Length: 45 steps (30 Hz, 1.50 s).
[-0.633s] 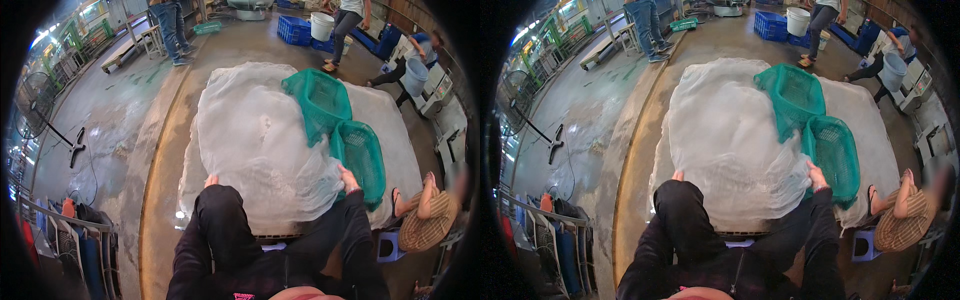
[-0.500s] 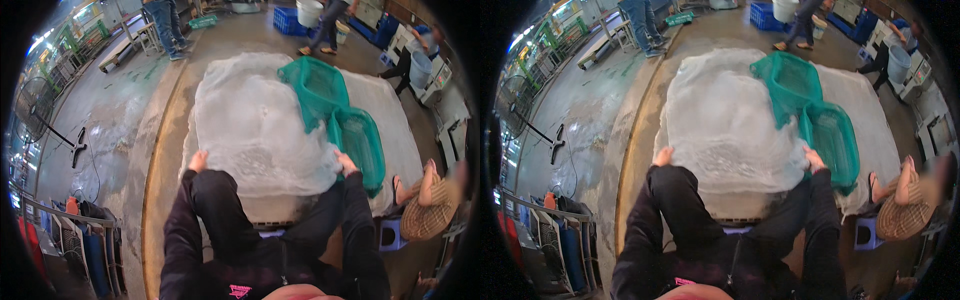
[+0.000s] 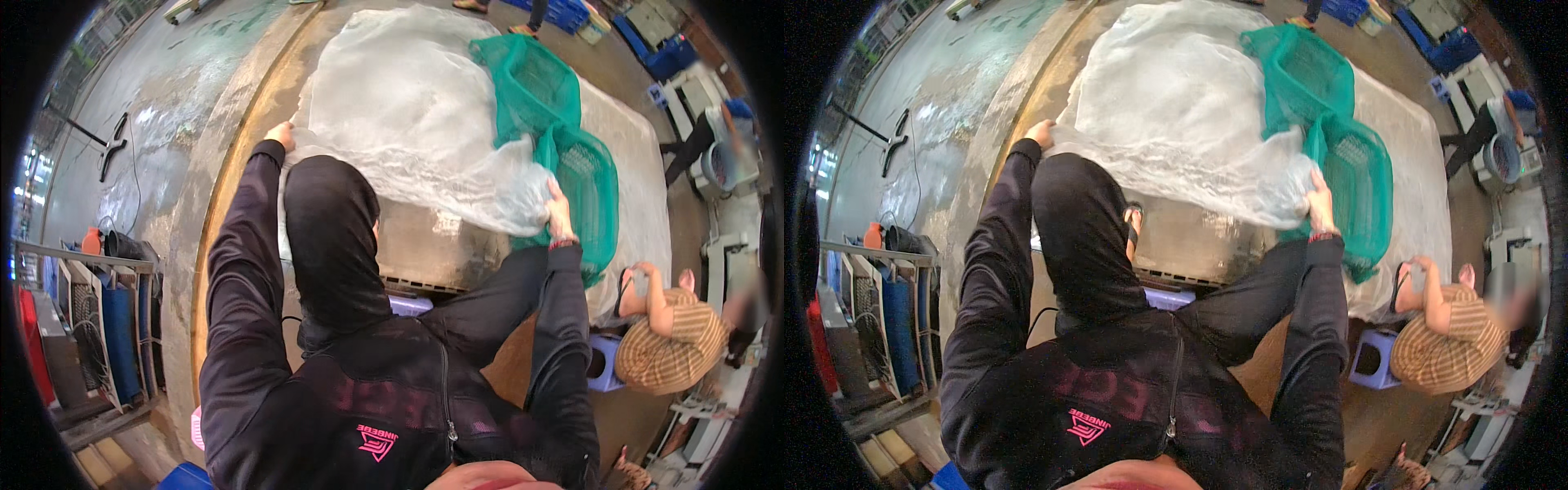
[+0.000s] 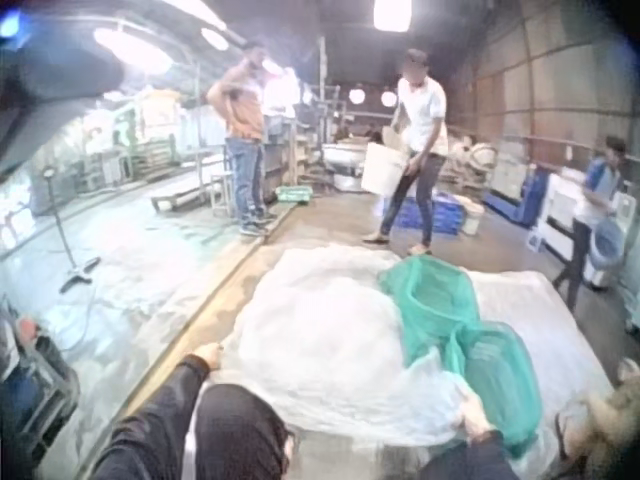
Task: The person sorts small red and green objects by picking them up from a pile on a plastic sheet and placing them into a green basket.
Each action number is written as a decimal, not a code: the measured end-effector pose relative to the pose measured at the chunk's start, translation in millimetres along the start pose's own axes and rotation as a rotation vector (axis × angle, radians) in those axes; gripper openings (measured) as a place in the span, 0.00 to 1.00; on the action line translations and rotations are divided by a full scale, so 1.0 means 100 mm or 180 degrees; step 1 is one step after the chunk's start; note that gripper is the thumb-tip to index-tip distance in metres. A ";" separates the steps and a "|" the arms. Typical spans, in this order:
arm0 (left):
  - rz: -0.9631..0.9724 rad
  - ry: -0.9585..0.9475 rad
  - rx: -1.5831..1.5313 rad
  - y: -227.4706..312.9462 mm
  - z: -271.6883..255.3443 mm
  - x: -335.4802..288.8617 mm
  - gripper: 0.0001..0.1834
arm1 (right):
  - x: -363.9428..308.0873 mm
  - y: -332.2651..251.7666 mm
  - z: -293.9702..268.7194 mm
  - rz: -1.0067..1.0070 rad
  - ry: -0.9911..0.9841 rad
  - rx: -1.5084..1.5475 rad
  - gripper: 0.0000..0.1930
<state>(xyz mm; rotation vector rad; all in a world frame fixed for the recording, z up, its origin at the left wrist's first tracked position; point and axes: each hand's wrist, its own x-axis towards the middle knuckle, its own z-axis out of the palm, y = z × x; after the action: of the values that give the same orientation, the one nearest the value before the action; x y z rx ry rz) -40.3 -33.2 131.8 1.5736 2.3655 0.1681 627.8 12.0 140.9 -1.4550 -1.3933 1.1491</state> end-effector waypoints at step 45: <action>-0.1009 0.0050 -0.5002 1.18 -0.62 -0.35 0.32 | 4.02 0.45 0.52 -0.0476 0.0605 -0.3939 0.32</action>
<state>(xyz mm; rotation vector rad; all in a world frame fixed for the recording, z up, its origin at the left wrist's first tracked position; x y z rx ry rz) 57.0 -14.7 227.3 0.3874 1.4804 1.4634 581.7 407.7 51.0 -2.0981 -2.1419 -0.0923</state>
